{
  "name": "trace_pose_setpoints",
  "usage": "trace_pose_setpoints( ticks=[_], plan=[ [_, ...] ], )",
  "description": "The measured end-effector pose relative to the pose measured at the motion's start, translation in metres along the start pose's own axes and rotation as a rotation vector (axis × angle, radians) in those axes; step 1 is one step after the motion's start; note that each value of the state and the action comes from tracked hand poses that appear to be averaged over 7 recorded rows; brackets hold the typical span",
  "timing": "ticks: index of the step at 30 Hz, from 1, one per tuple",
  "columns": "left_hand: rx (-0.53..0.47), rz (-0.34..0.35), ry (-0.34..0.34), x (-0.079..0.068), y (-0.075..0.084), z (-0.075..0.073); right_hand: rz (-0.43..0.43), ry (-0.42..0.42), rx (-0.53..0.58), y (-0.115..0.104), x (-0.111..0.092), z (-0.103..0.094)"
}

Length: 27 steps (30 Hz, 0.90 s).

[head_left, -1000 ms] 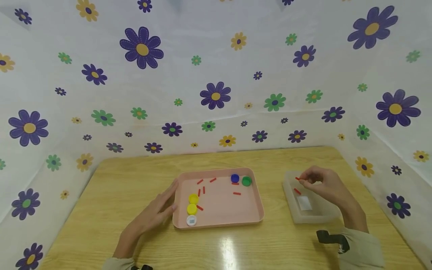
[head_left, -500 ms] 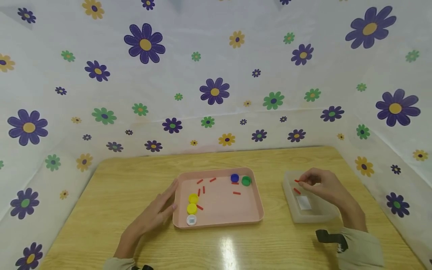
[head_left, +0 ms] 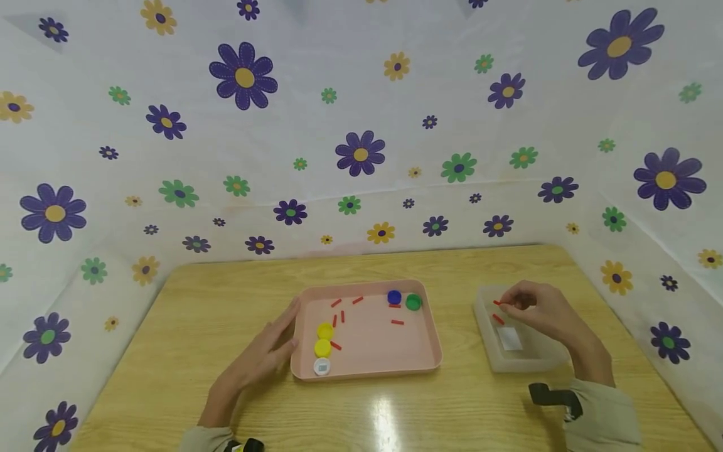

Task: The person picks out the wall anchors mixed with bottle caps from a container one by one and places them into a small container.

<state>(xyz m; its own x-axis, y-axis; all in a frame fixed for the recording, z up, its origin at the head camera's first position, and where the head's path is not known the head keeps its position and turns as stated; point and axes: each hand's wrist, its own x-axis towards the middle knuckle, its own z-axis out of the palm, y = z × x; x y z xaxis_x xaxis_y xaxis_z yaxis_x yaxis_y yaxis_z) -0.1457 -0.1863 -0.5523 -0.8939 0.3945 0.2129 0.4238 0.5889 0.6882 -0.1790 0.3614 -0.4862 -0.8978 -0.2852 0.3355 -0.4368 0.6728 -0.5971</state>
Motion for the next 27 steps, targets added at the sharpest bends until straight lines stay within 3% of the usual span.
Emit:
trace_pose_setpoints(
  ticks=[11, 27],
  plan=[
    [-0.037, 0.021, 0.0, 0.019, -0.012, -0.006, 0.065, -0.012, -0.019, -0.005, 0.005, 0.003],
    [-0.068, 0.041, 0.013, 0.02, -0.012, -0.005, 0.08, -0.015, -0.01, -0.005, 0.005, 0.001]
  ],
)
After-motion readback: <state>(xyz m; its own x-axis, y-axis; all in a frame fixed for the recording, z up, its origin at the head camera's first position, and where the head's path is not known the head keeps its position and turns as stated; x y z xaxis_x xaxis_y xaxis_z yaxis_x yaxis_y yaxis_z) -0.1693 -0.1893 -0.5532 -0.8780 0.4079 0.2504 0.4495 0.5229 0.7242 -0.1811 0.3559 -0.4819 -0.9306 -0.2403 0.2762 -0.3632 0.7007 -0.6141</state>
